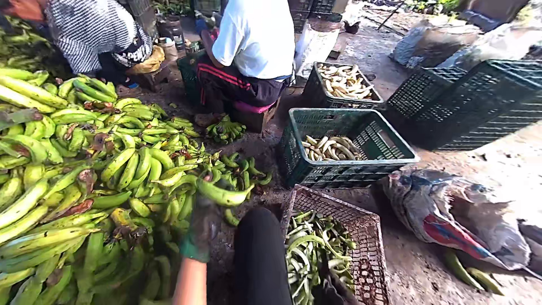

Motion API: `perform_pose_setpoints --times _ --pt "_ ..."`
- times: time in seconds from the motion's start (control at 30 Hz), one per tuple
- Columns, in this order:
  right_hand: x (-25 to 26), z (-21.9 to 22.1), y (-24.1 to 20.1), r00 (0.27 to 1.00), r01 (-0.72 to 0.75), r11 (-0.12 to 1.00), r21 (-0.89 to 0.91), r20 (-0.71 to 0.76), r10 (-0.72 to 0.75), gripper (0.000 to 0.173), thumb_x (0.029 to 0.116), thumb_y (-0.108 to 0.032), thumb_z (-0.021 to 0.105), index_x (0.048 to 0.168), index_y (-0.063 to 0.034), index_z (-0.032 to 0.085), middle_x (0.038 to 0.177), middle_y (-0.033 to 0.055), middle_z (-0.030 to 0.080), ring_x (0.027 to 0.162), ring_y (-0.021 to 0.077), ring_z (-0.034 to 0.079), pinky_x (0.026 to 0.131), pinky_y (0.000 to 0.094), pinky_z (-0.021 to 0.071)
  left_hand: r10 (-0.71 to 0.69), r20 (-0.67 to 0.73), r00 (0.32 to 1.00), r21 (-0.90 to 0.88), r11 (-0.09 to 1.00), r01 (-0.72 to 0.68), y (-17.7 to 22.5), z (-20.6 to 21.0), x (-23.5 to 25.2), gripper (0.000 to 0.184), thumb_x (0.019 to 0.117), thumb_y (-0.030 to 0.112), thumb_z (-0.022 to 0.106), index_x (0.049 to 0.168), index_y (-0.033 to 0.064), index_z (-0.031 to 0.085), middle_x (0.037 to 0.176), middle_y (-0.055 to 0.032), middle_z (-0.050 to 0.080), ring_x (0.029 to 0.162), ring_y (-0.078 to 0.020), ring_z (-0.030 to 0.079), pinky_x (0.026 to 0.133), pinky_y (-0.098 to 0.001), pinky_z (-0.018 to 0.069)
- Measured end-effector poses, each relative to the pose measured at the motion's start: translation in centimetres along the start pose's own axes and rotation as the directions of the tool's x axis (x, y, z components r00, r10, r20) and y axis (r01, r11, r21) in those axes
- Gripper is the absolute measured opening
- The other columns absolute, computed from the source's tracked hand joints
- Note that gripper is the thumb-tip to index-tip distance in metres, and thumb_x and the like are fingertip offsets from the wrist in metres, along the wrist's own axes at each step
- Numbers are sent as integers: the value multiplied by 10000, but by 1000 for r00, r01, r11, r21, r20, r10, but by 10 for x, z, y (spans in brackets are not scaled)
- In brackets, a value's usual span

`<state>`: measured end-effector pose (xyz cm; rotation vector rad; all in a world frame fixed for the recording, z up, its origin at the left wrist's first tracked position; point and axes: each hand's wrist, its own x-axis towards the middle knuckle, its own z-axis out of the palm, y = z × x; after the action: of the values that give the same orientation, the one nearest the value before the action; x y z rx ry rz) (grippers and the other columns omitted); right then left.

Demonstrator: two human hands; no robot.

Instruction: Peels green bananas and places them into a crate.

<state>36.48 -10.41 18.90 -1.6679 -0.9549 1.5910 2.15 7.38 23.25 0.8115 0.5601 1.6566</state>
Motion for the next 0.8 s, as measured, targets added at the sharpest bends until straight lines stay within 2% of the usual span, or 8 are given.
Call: perform_pose_setpoints --times 0.13,0.3,0.33,0.4,0.47,0.63,0.7,0.8 --pt "-3 3 -52 925 250 895 -369 -183 -334 475 1034 -295 461 1384 19 529 899 113 688 717 210 673 688 453 590 45 45 998 234 971 -54 -3 134 9 757 768 224 855 1352 -9 432 1077 -64 690 987 -154 692 873 -327 601" --pt "-44 -5 -135 344 550 553 -625 -434 -833 570 1093 -428 401 1326 73 539 1003 99 713 810 73 698 738 270 617 8 345 938 274 955 -109 -55 211 -33 604 767 130 859 1268 2 546 1078 26 722 969 -75 703 857 -275 614" --pt "-50 -5 -132 405 560 606 -565 -451 -795 508 1100 -382 420 1282 75 547 958 86 701 787 62 690 722 257 618 -7 397 918 267 958 -108 -65 216 -41 604 772 142 862 1278 5 562 1109 20 722 1002 -87 701 886 -287 609" --pt "-54 -9 -103 846 296 885 -358 -331 -417 358 1082 -243 436 1231 49 582 892 129 677 748 185 675 717 400 587 -43 485 873 219 973 -74 -71 224 -54 611 781 174 867 1311 58 586 1167 -7 720 1064 -142 698 935 -330 601" --pt "-42 -14 -56 999 -15 978 -210 -35 7 419 1105 -286 397 1357 20 531 1027 220 683 872 313 688 818 521 560 -57 496 867 136 991 -13 -69 231 -54 645 817 251 847 1386 156 557 1188 -29 716 1062 -192 702 930 -376 605" --pt "-30 -29 -35 760 521 805 -283 -274 -589 460 1054 -322 467 1404 -59 607 1180 70 717 979 112 690 867 345 585 -392 107 914 328 881 340 -96 229 -28 405 1079 200 415 1451 40 443 1049 -99 678 808 -165 678 658 -317 591" --pt "-12 -37 -50 547 534 575 -620 -265 -794 327 960 -262 580 1209 -146 759 1159 144 721 1064 313 686 907 555 542 -520 65 852 364 807 465 -107 229 -36 341 1104 183 364 1354 8 517 932 -83 684 712 -129 662 599 -269 570" --pt "21 -62 -75 495 336 584 -739 -389 -777 260 898 -169 690 1139 -150 783 1113 223 715 1027 447 679 874 652 522 -614 47 788 570 664 484 -108 224 -66 330 1092 143 413 1322 -41 562 1091 -100 660 909 -84 621 826 -257 530"
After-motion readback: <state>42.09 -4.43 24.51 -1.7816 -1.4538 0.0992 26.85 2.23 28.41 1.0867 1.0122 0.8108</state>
